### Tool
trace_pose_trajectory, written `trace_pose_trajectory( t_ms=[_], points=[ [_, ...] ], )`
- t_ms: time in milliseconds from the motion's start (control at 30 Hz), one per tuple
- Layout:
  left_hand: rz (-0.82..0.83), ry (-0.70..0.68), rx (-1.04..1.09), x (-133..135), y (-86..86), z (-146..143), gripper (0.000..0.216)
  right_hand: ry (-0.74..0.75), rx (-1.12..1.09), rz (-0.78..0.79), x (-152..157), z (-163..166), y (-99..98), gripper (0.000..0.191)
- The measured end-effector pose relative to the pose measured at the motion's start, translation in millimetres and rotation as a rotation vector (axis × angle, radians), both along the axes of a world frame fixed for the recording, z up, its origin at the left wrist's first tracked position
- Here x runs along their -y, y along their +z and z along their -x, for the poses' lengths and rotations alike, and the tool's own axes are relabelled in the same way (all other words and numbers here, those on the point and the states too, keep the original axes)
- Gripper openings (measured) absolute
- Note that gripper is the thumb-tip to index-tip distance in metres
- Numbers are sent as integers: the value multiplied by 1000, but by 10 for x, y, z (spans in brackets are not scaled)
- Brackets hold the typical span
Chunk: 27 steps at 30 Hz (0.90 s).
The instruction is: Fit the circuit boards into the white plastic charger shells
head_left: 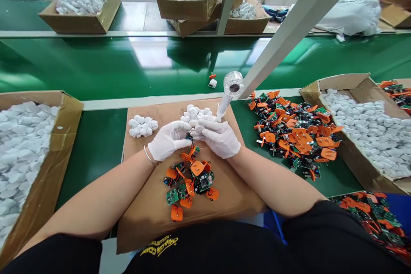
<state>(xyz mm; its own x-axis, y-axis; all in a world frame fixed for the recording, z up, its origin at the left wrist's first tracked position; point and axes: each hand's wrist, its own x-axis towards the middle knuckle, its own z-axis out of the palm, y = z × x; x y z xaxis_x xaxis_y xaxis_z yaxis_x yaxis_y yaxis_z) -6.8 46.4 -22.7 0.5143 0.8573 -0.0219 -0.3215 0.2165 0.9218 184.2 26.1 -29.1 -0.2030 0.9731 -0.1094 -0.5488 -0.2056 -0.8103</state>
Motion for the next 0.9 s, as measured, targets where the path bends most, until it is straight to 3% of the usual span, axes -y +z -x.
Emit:
trace_pose_trajectory(
  t_ms=[267, 467, 567, 767, 900],
  points=[
    [-5, -23, -30, 11, 45, 33, 40, 44, 13, 32, -3, -7, 92, 34],
    [-124, 164, -192, 115, 94, 14, 40, 63, 1, -57, -17, -14, 40, 36],
    [-147, 186, -295, 163, 116, 6, 41, 81, 58, 17, -11, -25, 26, 36],
    [-434, 285, -468, 152, 139, 42, 38, 120, 147, 32, 3, -59, 81, 32],
    [-572, 272, -500, 130, 124, 67, 36, 160, 144, 27, -2, -76, 71, 31]
  ],
)
